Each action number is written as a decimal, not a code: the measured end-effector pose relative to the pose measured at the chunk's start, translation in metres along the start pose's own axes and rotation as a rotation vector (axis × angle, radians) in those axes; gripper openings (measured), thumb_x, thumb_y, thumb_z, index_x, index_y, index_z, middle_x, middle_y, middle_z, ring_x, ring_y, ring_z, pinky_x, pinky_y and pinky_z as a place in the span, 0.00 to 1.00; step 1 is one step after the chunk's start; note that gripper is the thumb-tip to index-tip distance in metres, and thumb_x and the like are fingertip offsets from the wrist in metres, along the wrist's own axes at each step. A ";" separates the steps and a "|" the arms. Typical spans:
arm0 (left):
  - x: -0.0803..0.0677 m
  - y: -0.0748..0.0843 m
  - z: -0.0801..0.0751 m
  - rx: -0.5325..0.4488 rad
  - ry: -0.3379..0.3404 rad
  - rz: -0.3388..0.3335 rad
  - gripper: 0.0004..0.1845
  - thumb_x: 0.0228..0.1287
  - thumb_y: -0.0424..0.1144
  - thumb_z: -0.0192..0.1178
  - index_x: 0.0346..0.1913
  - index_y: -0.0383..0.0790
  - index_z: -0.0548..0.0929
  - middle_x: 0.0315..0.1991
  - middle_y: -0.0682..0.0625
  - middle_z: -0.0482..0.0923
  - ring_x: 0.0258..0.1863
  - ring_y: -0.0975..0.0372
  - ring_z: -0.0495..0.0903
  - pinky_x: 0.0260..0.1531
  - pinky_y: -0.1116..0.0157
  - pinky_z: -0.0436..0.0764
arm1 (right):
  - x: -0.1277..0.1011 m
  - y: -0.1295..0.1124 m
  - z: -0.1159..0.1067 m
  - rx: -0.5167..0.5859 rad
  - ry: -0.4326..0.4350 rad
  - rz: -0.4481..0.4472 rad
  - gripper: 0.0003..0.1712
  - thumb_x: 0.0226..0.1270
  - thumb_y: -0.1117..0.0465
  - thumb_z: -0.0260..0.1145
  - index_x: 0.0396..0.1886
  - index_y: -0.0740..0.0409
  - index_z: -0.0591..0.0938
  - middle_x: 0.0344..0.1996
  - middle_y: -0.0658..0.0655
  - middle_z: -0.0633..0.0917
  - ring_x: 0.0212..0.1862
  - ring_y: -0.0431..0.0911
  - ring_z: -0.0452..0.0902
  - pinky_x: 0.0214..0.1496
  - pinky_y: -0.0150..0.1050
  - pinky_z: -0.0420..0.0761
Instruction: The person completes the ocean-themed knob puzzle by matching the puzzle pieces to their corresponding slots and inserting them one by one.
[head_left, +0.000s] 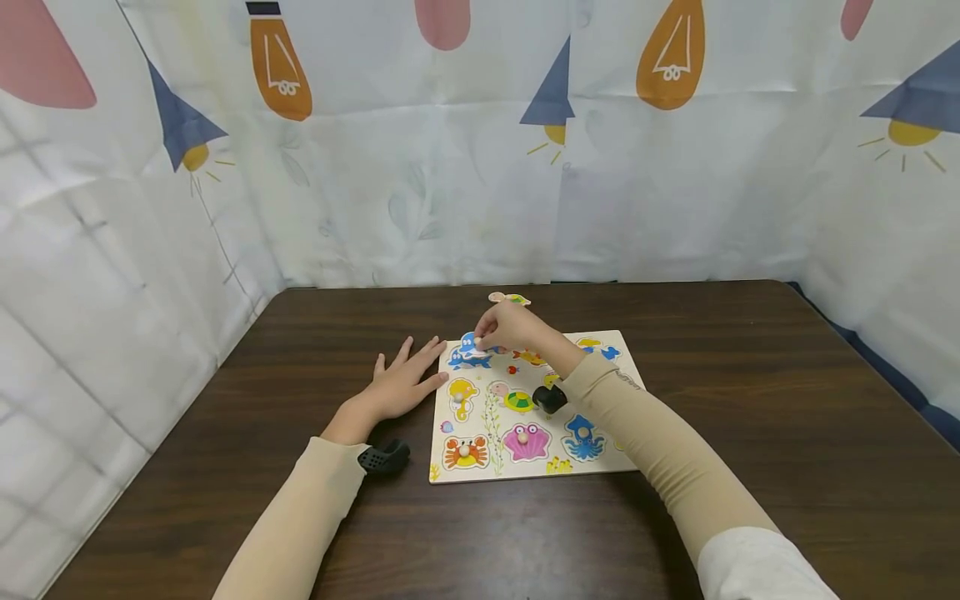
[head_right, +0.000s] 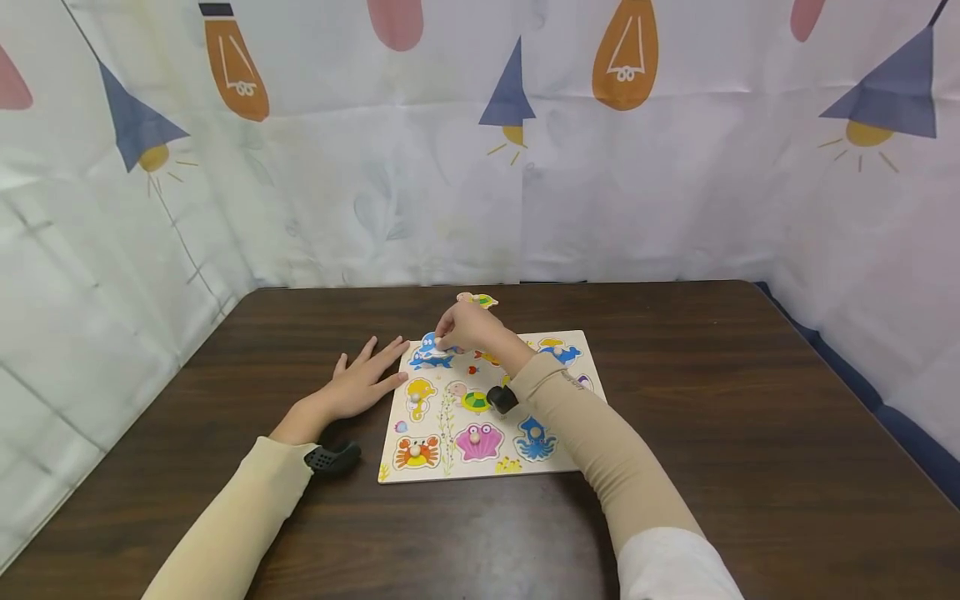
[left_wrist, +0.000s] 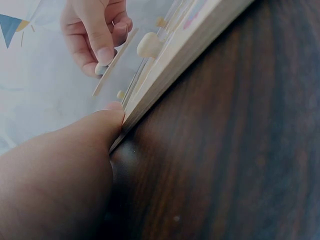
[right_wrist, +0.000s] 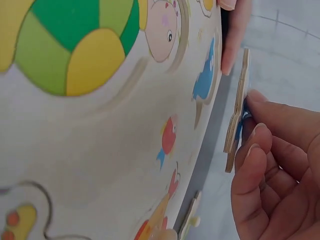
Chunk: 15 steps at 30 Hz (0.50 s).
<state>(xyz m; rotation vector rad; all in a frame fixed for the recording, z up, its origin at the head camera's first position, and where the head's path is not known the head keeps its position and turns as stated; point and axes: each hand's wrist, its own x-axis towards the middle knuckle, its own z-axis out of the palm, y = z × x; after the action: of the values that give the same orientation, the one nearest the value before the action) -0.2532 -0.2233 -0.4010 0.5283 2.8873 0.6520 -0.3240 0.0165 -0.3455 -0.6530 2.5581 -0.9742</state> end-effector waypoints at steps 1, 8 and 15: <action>0.000 0.001 0.000 0.001 0.001 -0.002 0.37 0.81 0.59 0.47 0.84 0.49 0.53 0.83 0.47 0.45 0.81 0.42 0.33 0.67 0.29 0.29 | 0.000 -0.001 0.001 -0.005 -0.002 -0.005 0.07 0.71 0.62 0.72 0.44 0.60 0.88 0.31 0.54 0.84 0.24 0.43 0.71 0.27 0.33 0.74; -0.001 0.003 -0.001 -0.003 0.005 -0.009 0.37 0.81 0.58 0.48 0.84 0.48 0.54 0.83 0.47 0.46 0.81 0.42 0.34 0.67 0.29 0.30 | 0.006 -0.006 0.007 -0.053 -0.014 -0.009 0.07 0.69 0.62 0.73 0.43 0.60 0.89 0.30 0.53 0.85 0.25 0.42 0.74 0.29 0.32 0.76; -0.001 0.003 -0.001 0.002 0.004 -0.007 0.38 0.80 0.60 0.47 0.84 0.48 0.53 0.83 0.47 0.46 0.81 0.42 0.34 0.67 0.28 0.29 | 0.010 -0.009 0.014 -0.068 -0.026 0.003 0.08 0.69 0.61 0.73 0.45 0.59 0.89 0.34 0.53 0.85 0.26 0.41 0.75 0.30 0.31 0.77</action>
<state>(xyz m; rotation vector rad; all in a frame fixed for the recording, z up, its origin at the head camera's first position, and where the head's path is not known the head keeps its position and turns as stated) -0.2514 -0.2217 -0.3990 0.5175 2.8929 0.6494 -0.3237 -0.0021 -0.3511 -0.6761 2.5785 -0.8753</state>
